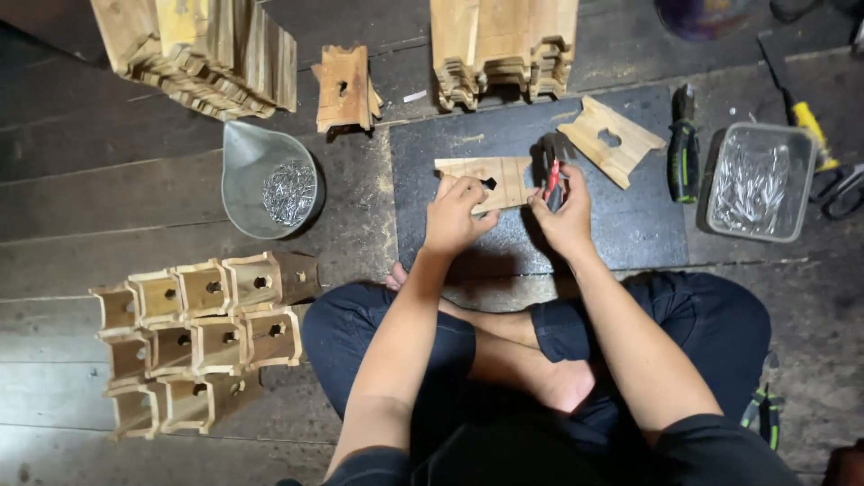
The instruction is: Assembling small wooden box-like structures by hand using tools on a workshop floor.
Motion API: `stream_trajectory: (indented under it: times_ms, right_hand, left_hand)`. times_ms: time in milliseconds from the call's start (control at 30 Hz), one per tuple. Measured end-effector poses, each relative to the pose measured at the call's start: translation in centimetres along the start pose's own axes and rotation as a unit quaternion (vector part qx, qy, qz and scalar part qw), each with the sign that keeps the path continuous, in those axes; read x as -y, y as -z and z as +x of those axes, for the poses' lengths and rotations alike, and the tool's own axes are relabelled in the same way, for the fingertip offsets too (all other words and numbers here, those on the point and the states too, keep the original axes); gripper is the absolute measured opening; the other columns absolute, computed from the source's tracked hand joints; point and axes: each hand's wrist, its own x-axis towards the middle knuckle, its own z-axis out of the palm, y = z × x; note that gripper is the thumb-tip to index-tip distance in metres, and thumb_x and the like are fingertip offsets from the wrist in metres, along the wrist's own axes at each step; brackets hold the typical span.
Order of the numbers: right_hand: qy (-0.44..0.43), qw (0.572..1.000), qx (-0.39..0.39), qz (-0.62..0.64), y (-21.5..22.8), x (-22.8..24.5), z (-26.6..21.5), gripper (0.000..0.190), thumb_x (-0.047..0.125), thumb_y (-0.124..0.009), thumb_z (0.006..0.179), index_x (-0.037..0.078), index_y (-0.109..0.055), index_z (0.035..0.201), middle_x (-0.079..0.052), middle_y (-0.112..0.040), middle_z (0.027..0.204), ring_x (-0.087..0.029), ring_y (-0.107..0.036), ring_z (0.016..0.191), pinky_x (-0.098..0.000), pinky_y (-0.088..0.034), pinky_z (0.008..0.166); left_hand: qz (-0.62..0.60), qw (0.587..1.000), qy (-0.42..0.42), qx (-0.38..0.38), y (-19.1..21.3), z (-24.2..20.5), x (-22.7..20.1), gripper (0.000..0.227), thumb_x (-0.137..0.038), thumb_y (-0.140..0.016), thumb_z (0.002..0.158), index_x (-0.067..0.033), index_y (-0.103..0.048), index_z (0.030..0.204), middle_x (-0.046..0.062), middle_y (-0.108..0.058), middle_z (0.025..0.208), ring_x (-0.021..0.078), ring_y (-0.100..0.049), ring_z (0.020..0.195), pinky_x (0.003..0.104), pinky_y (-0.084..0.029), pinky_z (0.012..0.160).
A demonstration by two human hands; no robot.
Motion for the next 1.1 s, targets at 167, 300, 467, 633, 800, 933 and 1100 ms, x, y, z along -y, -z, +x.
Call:
stream_trajectory:
  times_ms: [167,300,467,633,800,933,1100]
  right_hand:
    - [0.025,0.998,0.0,-0.056,0.0,1.6,-0.3,0.066,-0.005,-0.082,0.085,0.001,-0.053,0.144,-0.016,-0.07,0.093,-0.023,-0.074,0.086,-0.035,-0.06,0.077]
    - [0.09,0.982,-0.022,-0.164,0.2,5.0,-2.7,0.032,0.013,-0.077,0.097,0.002,-0.066,0.125,-0.024,-0.068,0.098,-0.037,-0.072,0.1,-0.0508,-0.055,0.091]
    - [0.101,0.987,0.001,-0.125,0.8,11.9,-4.8,0.049,0.01,-0.066,0.104,-0.002,-0.058,0.15,-0.017,-0.069,0.074,-0.025,-0.069,0.051,-0.0338,-0.051,0.042]
    - [0.038,0.962,0.089,-0.256,2.0,9.8,-6.5,0.039,0.031,-0.068,0.102,0.009,-0.071,0.135,-0.02,-0.075,0.097,-0.045,-0.074,0.095,-0.0523,-0.058,0.073]
    - [0.06,0.981,0.022,-0.181,2.5,9.7,-5.3,0.046,0.012,-0.069,0.102,-0.004,-0.063,0.145,-0.024,-0.075,0.088,-0.032,-0.071,0.056,-0.0397,-0.054,0.043]
    - [0.091,0.983,-0.056,-0.151,2.0,5.0,-5.0,0.055,0.014,-0.075,0.101,-0.005,-0.057,0.149,-0.032,-0.067,0.128,-0.045,-0.067,0.118,-0.0545,-0.055,0.094]
    - [-0.069,0.982,-0.093,0.15,-0.6,-3.2,-1.4,0.06,-0.002,-0.072,0.097,0.003,-0.04,0.147,-0.01,-0.061,0.097,-0.026,-0.072,0.082,-0.0408,-0.067,0.079]
  left_hand:
    - [-0.011,1.0,-0.021,-0.011,-0.9,-0.4,1.1,0.035,-0.048,-0.08,0.075,-0.0251,-0.055,0.082,-0.011,-0.062,0.094,0.0197,-0.063,0.101,0.036,-0.064,0.061]
    - [-0.016,0.999,-0.031,-0.02,-1.1,-0.2,1.0,0.035,-0.046,-0.079,0.075,-0.0234,-0.053,0.081,-0.01,-0.061,0.093,0.0203,-0.062,0.1,0.037,-0.064,0.059]
    - [0.004,1.0,-0.009,0.001,-1.9,-0.5,1.5,0.037,-0.051,-0.078,0.076,-0.0249,-0.051,0.081,-0.011,-0.06,0.096,0.019,-0.06,0.101,0.038,-0.064,0.059]
    - [0.001,1.0,-0.012,0.008,-1.6,-1.0,1.3,0.038,-0.052,-0.077,0.076,-0.0248,-0.051,0.081,-0.011,-0.059,0.095,0.0187,-0.06,0.101,0.038,-0.064,0.06]
    - [-0.039,0.999,-0.029,0.012,-2.0,-0.1,2.5,0.041,-0.053,-0.078,0.076,-0.0207,-0.054,0.082,-0.003,-0.061,0.096,0.0261,-0.062,0.102,0.039,-0.064,0.069]
    - [-0.041,0.998,-0.037,0.003,-2.3,-0.7,2.6,0.038,-0.05,-0.079,0.078,-0.0222,-0.053,0.079,-0.006,-0.062,0.095,0.0226,-0.061,0.1,0.03,-0.061,0.072]
    - [-0.073,0.996,-0.05,-0.011,-2.8,-0.7,3.1,0.036,-0.039,-0.085,0.074,-0.0148,-0.059,0.079,0.003,-0.067,0.096,0.0297,-0.063,0.097,0.035,-0.06,0.079]
